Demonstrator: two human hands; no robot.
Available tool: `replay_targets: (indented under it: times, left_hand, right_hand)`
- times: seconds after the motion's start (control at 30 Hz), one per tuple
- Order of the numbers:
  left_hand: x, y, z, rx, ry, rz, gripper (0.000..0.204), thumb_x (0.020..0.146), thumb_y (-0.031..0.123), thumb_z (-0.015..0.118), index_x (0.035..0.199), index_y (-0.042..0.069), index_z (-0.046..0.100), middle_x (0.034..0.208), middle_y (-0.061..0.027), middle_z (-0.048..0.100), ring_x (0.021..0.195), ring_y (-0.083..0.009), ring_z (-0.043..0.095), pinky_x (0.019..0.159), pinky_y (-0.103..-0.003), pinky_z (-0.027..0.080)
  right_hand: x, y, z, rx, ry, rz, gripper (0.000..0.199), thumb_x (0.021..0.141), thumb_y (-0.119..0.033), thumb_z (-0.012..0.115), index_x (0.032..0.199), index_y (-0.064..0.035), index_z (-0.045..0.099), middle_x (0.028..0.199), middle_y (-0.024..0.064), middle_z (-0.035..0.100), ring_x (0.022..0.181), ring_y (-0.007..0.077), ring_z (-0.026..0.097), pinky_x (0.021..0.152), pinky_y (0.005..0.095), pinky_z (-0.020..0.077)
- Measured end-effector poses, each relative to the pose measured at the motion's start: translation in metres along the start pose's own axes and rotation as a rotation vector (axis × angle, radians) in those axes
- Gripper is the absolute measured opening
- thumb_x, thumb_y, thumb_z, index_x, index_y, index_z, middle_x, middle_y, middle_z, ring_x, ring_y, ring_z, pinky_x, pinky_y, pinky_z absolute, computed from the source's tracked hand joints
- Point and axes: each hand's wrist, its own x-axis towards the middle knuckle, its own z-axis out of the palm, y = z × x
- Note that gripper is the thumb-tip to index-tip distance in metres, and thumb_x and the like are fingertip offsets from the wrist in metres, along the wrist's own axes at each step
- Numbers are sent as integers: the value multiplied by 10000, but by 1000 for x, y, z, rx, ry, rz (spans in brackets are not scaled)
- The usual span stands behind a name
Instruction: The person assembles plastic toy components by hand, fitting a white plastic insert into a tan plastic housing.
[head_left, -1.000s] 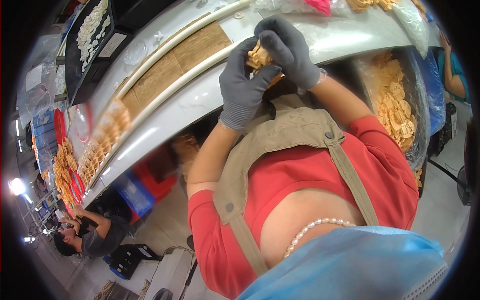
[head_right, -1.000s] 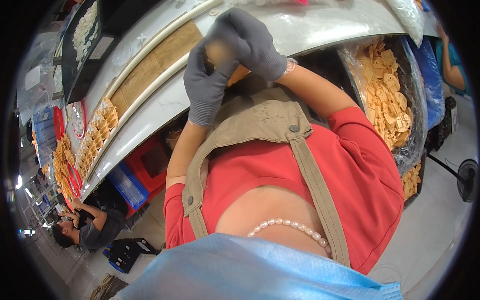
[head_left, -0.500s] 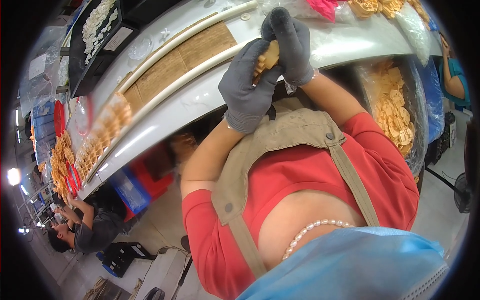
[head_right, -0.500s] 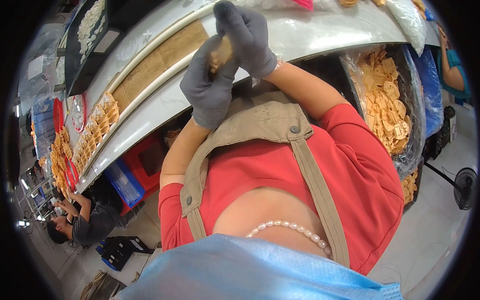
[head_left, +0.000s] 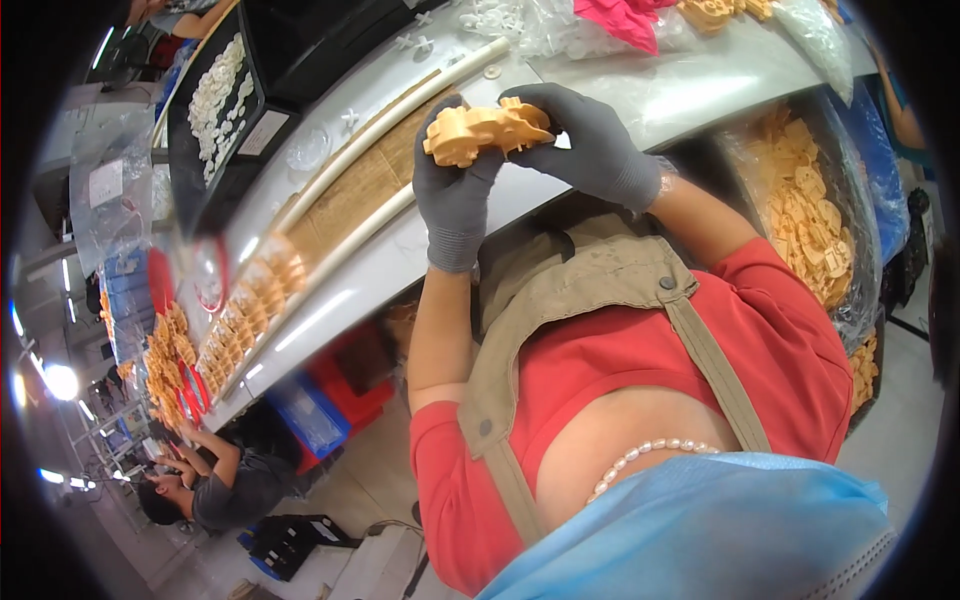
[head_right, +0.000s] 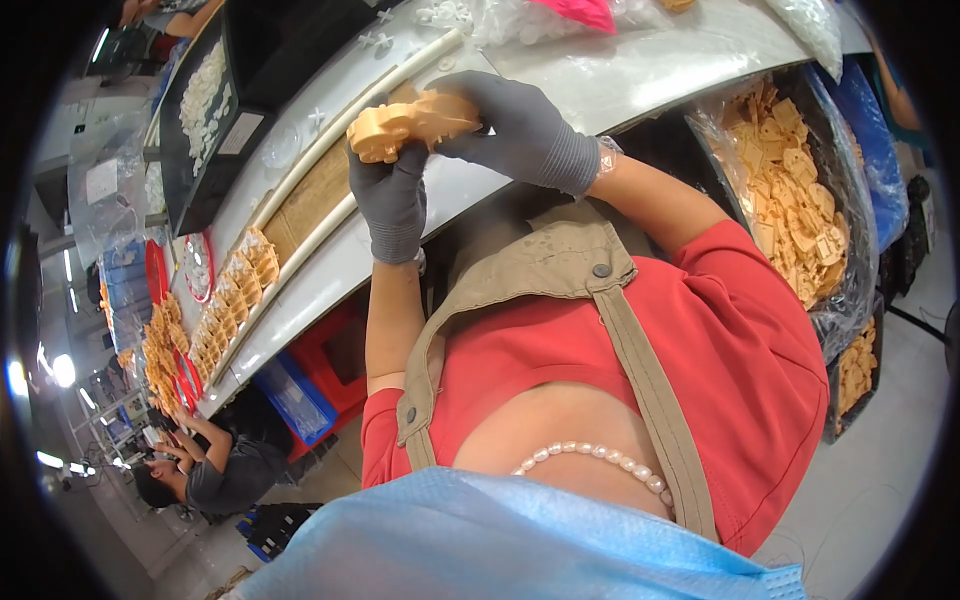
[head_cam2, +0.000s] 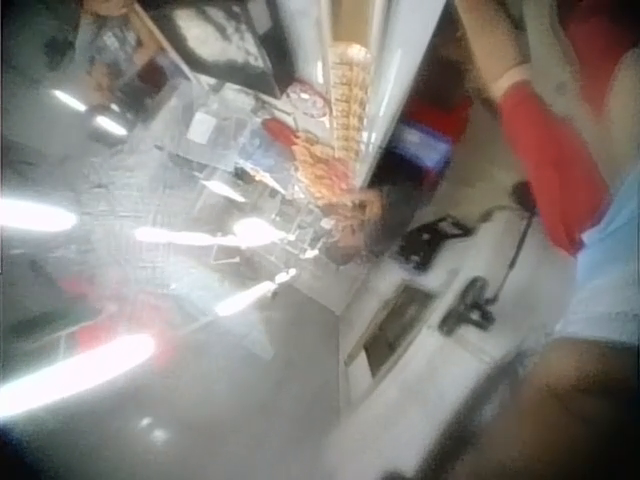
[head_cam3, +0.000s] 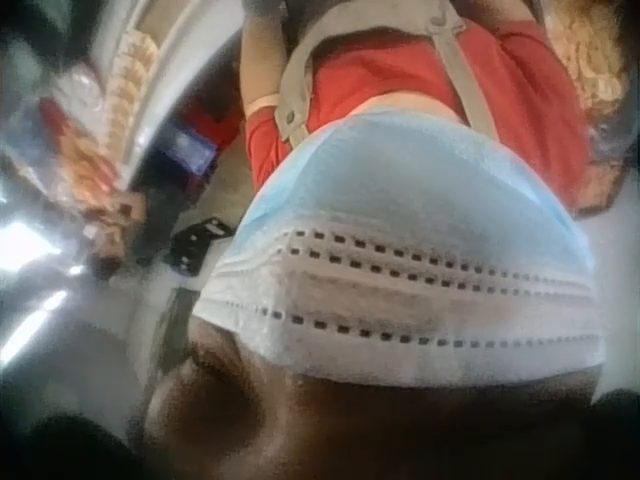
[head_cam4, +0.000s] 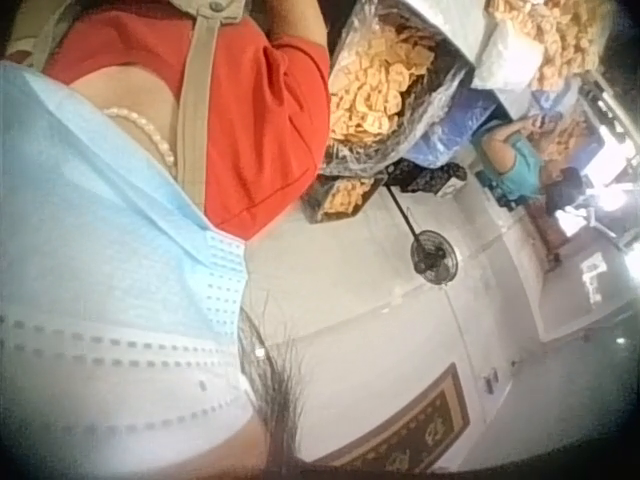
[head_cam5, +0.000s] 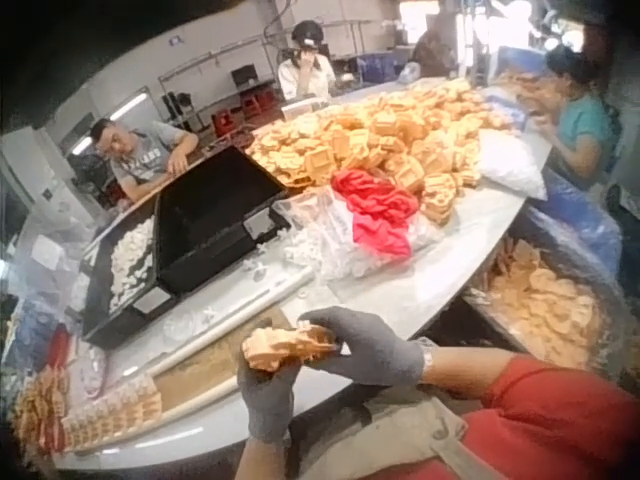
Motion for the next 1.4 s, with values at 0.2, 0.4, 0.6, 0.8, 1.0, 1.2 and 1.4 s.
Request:
replay_targets:
  times: [0.2,0.4,0.6,0.8,1.0,1.2,1.4]
  left_hand:
    - [-1,-9,5,315,86,3,508,719,-19,660,1192,-21,474,1099,-86,556,965,-156,548,825,-279,465]
    - [7,36,-80,1252,315,176,721,801,354,661,1358,39,328,1391,-172,350,1287,-272,345,1064,-371,273]
    - [-23,70,-215,1841,793,-67,638,774,423,654,1254,44,473,1345,-245,367,1185,-399,421,970,-433,368]
    - [-23,42,-235,1699,665,51,615,783,422,640,1159,-49,518,1202,-278,489,1105,-411,464,952,-444,362]
    - [-7,23,-155,1914,489,38,610,763,370,664,1180,-41,494,1179,-258,514,1077,-381,493,927,-422,390]
    - [-10,9,-123,1550,315,126,485,770,253,672,1147,11,487,1130,-191,504,1070,-341,493,929,-391,397]
    - [4,4,-95,1402,234,106,481,795,231,650,1181,-3,482,1171,-189,505,1098,-321,493,937,-360,397]
  right_hand:
    - [-5,-3,-16,-112,19,-7,539,711,-145,752,1172,-16,506,1001,120,610,884,159,603,779,303,494]
    - [82,65,-143,-109,736,-216,519,727,-314,727,1112,-27,529,932,147,623,888,213,610,722,304,500]
    - [189,108,-277,64,835,106,245,738,-240,700,885,-58,627,798,74,631,682,188,593,604,324,500]
    - [266,169,-318,497,603,99,90,787,-173,654,829,-107,609,711,38,590,610,172,562,506,314,448]
    - [218,185,-290,64,659,59,204,804,-179,605,945,-31,602,796,44,617,682,140,587,623,278,488]
    - [174,174,-287,44,746,5,274,806,-184,599,1020,-15,620,824,41,648,701,99,619,663,225,502]
    - [159,171,-299,-510,797,-57,287,796,-262,597,1027,-102,654,840,34,675,764,112,638,705,262,492]
